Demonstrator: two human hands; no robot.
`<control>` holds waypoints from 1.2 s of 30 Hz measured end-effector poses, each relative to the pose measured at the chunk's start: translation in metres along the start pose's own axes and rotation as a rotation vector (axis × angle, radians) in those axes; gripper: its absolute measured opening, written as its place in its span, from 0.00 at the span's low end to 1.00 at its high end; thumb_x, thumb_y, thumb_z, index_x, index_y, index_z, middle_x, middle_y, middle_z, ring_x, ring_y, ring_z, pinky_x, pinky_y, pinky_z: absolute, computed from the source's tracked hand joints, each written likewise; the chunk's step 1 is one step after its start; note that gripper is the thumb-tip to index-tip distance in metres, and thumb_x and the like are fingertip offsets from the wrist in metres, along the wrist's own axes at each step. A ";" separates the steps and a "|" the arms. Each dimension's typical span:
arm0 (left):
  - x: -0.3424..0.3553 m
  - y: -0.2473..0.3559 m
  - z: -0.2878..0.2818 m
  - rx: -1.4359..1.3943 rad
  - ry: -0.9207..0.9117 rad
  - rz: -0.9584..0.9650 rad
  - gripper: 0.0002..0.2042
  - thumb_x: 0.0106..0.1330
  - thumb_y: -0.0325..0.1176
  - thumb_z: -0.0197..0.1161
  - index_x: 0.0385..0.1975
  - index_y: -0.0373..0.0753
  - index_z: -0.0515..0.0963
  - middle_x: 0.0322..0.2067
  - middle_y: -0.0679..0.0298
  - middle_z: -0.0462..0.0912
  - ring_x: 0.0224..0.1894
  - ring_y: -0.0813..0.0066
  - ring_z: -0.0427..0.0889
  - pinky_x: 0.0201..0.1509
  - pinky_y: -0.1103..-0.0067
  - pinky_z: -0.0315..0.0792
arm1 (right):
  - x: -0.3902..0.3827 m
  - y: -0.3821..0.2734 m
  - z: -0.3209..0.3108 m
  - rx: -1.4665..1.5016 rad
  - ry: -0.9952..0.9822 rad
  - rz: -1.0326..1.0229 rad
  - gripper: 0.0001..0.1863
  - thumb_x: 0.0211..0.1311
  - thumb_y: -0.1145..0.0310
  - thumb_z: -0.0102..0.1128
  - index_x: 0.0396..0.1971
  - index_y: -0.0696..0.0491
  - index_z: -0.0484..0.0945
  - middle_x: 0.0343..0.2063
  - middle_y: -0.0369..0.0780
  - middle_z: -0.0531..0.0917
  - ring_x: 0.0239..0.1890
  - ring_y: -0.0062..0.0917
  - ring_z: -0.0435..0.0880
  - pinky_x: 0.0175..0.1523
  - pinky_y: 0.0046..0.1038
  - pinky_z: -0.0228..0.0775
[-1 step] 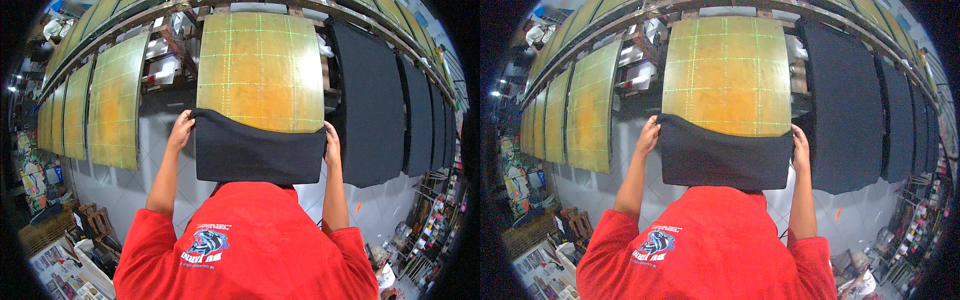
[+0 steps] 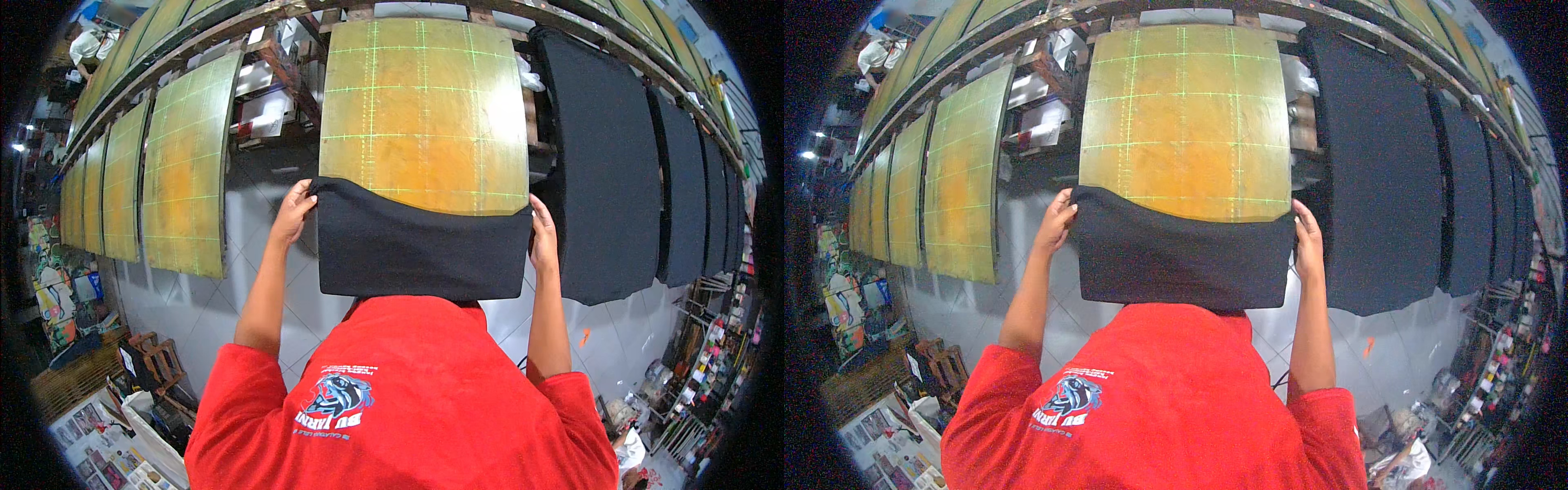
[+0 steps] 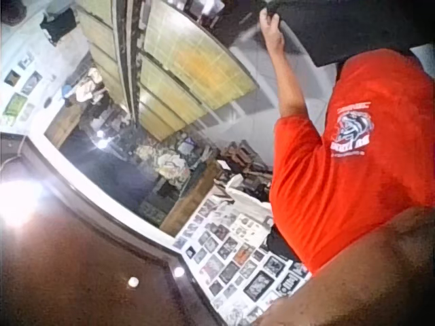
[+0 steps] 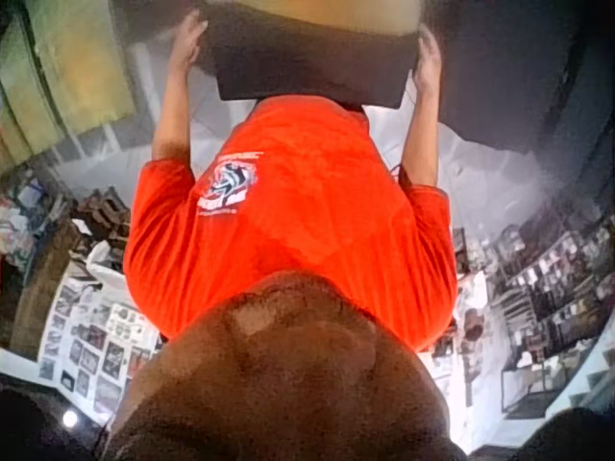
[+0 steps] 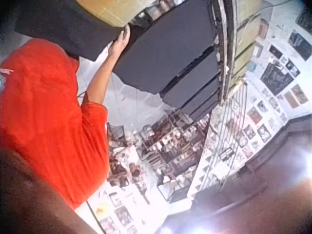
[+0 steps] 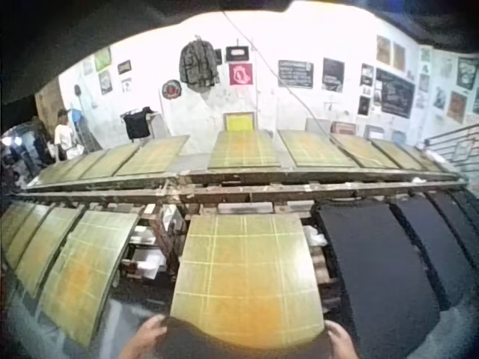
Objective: The person prepares a black t-shirt on a printing table, then positions a screen printing frame over it. They pour white ink onto the screen and use a squeegee to pull the ink across the mesh, transferring a design onto the shirt. Finally, the person lifts the screen to reveal the printed graphic.
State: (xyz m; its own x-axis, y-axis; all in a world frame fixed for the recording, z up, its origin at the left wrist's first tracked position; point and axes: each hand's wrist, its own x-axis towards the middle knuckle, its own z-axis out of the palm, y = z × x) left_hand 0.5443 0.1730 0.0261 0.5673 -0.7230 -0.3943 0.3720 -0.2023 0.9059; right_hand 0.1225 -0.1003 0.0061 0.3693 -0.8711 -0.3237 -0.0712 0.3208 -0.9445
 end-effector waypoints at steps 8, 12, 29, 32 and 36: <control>0.037 0.027 0.010 0.243 0.136 0.288 0.05 0.64 0.19 0.54 0.36 0.37 0.74 0.31 0.72 0.75 0.36 0.84 0.72 0.43 0.84 0.67 | 0.033 -0.033 0.005 -0.444 0.256 -0.332 0.07 0.67 0.75 0.49 0.39 0.60 0.75 0.35 0.36 0.78 0.39 0.18 0.74 0.48 0.20 0.65; 0.110 0.061 0.025 0.193 0.219 0.387 0.06 0.64 0.20 0.54 0.39 0.35 0.73 0.34 0.69 0.76 0.38 0.82 0.73 0.44 0.84 0.67 | 0.132 -0.056 0.021 -0.410 0.350 -0.430 0.10 0.68 0.71 0.48 0.40 0.61 0.76 0.36 0.39 0.80 0.40 0.24 0.77 0.50 0.24 0.67; 0.393 0.122 0.034 0.208 0.179 0.418 0.04 0.64 0.24 0.56 0.36 0.37 0.76 0.27 0.70 0.78 0.27 0.83 0.75 0.33 0.83 0.68 | 0.423 -0.120 0.107 -0.922 0.437 -0.525 0.11 0.63 0.69 0.52 0.39 0.59 0.79 0.37 0.52 0.83 0.44 0.45 0.81 0.50 0.39 0.71; 0.388 0.136 0.033 0.093 0.055 0.122 0.05 0.65 0.28 0.55 0.37 0.41 0.76 0.26 0.70 0.78 0.25 0.81 0.75 0.29 0.83 0.68 | 0.430 -0.114 0.094 -0.834 0.291 -0.385 0.14 0.64 0.67 0.52 0.42 0.59 0.78 0.39 0.51 0.82 0.46 0.44 0.80 0.51 0.38 0.70; 0.359 0.168 0.039 0.403 -0.055 0.048 0.06 0.63 0.28 0.58 0.39 0.44 0.75 0.27 0.72 0.78 0.25 0.84 0.72 0.28 0.85 0.65 | 0.421 -0.122 0.082 -0.409 -0.049 -0.277 0.23 0.61 0.57 0.60 0.48 0.60 0.76 0.50 0.48 0.79 0.54 0.36 0.77 0.56 0.33 0.66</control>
State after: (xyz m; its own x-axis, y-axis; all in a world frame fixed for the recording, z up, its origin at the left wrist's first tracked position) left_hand 0.7815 -0.1459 0.0424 0.5326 -0.7701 -0.3510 0.0218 -0.4021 0.9153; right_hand 0.3630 -0.4760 -0.0106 0.4679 -0.8815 -0.0641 -0.3184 -0.1005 -0.9426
